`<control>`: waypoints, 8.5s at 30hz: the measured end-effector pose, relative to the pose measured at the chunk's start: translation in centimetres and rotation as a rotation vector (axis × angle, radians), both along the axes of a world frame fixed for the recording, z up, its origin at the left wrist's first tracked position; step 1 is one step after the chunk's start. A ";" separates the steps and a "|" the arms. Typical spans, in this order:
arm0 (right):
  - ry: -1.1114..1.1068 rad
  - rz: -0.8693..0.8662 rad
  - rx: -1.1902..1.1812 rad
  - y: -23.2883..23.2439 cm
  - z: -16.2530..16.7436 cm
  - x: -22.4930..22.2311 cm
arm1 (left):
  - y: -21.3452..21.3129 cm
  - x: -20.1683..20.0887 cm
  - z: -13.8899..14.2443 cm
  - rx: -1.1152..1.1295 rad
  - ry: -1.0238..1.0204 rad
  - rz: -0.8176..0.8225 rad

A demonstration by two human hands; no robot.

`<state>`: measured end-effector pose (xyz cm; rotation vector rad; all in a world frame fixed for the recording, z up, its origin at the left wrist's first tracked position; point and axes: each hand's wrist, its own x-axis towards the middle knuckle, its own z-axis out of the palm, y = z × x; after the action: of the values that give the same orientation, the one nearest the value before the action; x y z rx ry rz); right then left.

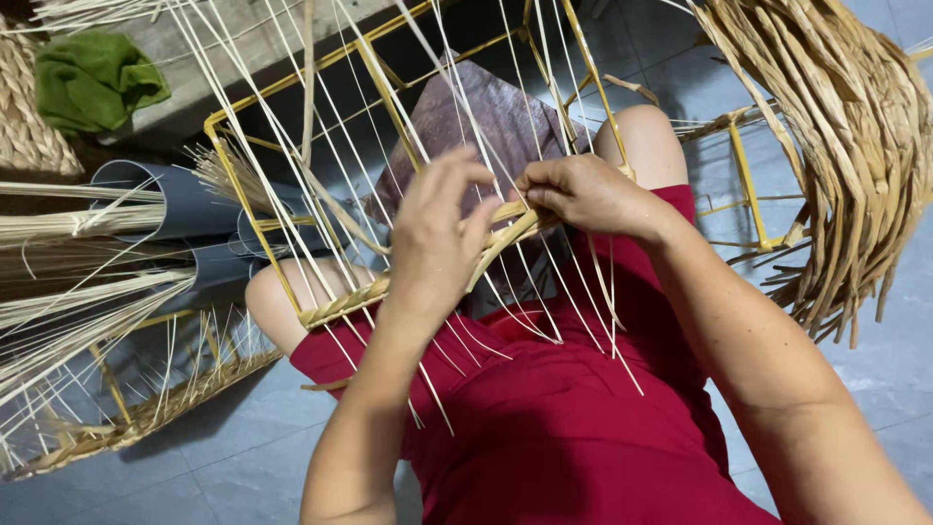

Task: The person sits on the floor with a yellow metal frame across their lap and weaves pliable wicker strips in a braided pattern around the frame's horizontal bars, folding and threading each strip by hand. Near the end they use scissors to trim a strip and set the frame aside.

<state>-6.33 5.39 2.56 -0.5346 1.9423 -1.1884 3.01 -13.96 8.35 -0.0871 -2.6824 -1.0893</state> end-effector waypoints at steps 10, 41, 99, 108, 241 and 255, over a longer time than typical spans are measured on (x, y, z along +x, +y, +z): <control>0.175 -0.179 -0.039 -0.5 -0.8 0.6 | -0.9 3.1 -2.4 -0.131 -0.413 -0.034; 0.443 0.118 0.074 -2.3 1.1 1.4 | -11.0 4.9 10.0 -0.473 0.198 0.148; 0.299 -0.115 0.121 -4.0 1.5 2.4 | -9.4 8.2 0.8 -0.145 -0.611 0.033; 0.223 -0.194 -0.103 -3.3 0.1 1.5 | -3.4 5.9 -0.1 -0.131 -0.048 -0.198; 0.246 -0.081 0.107 -5.1 -0.6 2.8 | -3.5 2.3 -5.2 0.275 -0.197 0.049; 0.187 -0.038 -0.054 -4.8 0.1 3.3 | -3.3 2.2 -5.4 0.124 -0.252 0.089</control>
<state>-3.02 0.56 2.63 -0.6598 2.0898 -1.2565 5.23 -17.23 2.99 0.2037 -2.7937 -1.3137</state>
